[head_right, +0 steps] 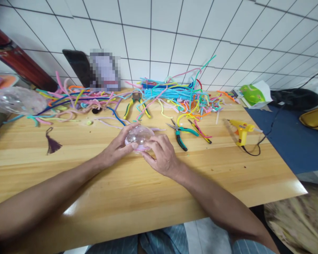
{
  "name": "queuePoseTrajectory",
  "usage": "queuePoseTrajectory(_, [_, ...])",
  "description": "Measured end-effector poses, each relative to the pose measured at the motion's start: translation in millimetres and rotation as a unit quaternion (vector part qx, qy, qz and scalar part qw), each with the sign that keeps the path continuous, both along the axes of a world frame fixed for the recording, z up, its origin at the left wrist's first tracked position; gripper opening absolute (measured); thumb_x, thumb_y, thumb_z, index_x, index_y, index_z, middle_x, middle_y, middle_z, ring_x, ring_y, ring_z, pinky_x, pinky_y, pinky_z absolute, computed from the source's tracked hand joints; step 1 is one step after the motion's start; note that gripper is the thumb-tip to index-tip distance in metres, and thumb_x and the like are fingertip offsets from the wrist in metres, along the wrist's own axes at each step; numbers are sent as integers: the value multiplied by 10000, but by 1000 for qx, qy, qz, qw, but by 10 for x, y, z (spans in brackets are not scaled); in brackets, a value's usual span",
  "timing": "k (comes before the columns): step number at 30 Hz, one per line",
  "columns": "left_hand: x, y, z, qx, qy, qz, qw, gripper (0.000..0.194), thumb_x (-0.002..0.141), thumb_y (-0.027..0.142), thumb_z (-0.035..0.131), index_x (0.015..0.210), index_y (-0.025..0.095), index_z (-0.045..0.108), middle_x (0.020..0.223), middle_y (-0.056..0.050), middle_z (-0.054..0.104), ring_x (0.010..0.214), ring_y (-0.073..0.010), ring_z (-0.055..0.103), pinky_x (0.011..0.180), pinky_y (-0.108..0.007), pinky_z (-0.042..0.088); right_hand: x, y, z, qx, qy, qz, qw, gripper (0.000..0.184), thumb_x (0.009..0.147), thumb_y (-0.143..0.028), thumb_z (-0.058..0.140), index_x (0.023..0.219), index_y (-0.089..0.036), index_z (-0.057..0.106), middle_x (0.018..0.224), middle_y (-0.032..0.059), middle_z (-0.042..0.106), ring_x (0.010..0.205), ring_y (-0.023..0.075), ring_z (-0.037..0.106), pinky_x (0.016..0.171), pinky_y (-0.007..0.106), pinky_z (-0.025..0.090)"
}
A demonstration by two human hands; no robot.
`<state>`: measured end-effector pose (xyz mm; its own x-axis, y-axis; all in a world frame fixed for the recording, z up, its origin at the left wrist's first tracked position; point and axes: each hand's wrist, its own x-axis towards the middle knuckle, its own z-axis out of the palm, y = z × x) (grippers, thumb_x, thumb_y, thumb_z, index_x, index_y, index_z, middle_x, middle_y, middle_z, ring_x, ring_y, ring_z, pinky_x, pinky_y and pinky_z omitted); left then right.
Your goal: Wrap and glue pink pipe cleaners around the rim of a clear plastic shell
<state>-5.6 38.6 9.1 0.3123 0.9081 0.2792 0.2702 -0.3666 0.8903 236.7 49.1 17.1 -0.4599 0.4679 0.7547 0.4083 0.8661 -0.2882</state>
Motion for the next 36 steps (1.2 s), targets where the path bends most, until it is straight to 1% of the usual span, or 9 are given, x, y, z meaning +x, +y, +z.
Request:
queuePoseTrajectory(6, [4, -3, -28, 5, 0, 7, 1000, 751, 1016, 483, 714, 1658, 257, 397, 1623, -166, 530, 1497, -352, 559, 1280, -559, 448, -6, 11, 17, 23, -4, -3, 1000, 294, 947, -211, 785, 1208, -252, 656, 1085, 93, 704, 1005, 283, 693, 865, 458, 600])
queuePoseTrajectory(10, [4, 4, -36, 0, 13, 24, 1000, 842, 983, 524, 742, 1676, 221, 372, 1678, -193, 480, 1556, -370, 501, 1310, -565, 408, 7, 16, 10, 21, -11, -3, 1000, 305, 945, -229, 787, 1215, -260, 648, 1094, 94, 709, 999, 286, 702, 858, 464, 605])
queuePoseTrajectory(15, [2, 27, -39, 11, 20, 25, 999, 823, 966, 527, 750, 1642, 198, 416, 1590, -196, 572, 1469, -365, 587, 1259, -554, 472, 23, 13, -27, -11, -26, -16, 999, 272, 935, -269, 797, 1176, -266, 671, 1120, 102, 712, 1029, 298, 710, 881, 483, 610])
queuePoseTrajectory(18, [2, 37, -56, 31, 29, 24, 999, 815, 959, 520, 748, 1632, 194, 424, 1569, -198, 580, 1450, -366, 596, 1253, -566, 474, 24, 15, 10, -17, -6, 4, 1000, 295, 915, -294, 822, 1165, -258, 671, 1105, 102, 714, 1031, 301, 707, 886, 478, 608])
queuePoseTrajectory(22, [16, 37, -81, 61, 42, 26, 997, 816, 938, 499, 752, 1625, 192, 437, 1560, -197, 578, 1441, -366, 598, 1237, -552, 493, 32, 53, 102, -121, 54, -9, 991, 247, 955, -375, 785, 1124, -250, 654, 1081, 82, 722, 1026, 275, 706, 898, 452, 607])
queuePoseTrajectory(24, [23, 34, -84, 65, 48, 23, 996, 799, 944, 468, 736, 1628, 193, 429, 1559, -194, 577, 1422, -355, 612, 1227, -543, 506, 31, 90, 113, -194, 90, -32, 976, 235, 1008, -391, 709, 1180, -243, 650, 1119, 83, 728, 1042, 253, 713, 876, 415, 616])
queuePoseTrajectory(27, [24, 29, -82, 67, 52, 17, 996, 782, 954, 460, 720, 1626, 195, 419, 1548, -192, 580, 1403, -347, 623, 1217, -546, 516, 16, 132, 71, -265, 102, -24, 958, 339, 1042, -407, 651, 1329, -228, 628, 1256, 118, 736, 1164, 255, 726, 909, 398, 639])
queuePoseTrajectory(31, [2, 19, -80, 74, 57, 11, 996, 766, 966, 456, 719, 1618, 191, 419, 1561, -201, 557, 1437, -358, 590, 1244, -562, 487, -2, 115, -24, -290, 64, 14, 955, 407, 1085, -393, 585, 1454, -222, 608, 1409, 156, 724, 1284, 266, 722, 1043, 427, 632])
queuePoseTrajectory(36, [-38, -21, -74, 83, 58, -2, 995, 766, 990, 440, 715, 1644, 218, 383, 1580, -191, 540, 1460, -348, 574, 1264, -545, 475, 7, 41, -123, -303, 48, 32, 951, 552, 1124, -462, 523, 1624, -228, 496, 1611, 171, 617, 1499, 290, 598, 1245, 478, 505])
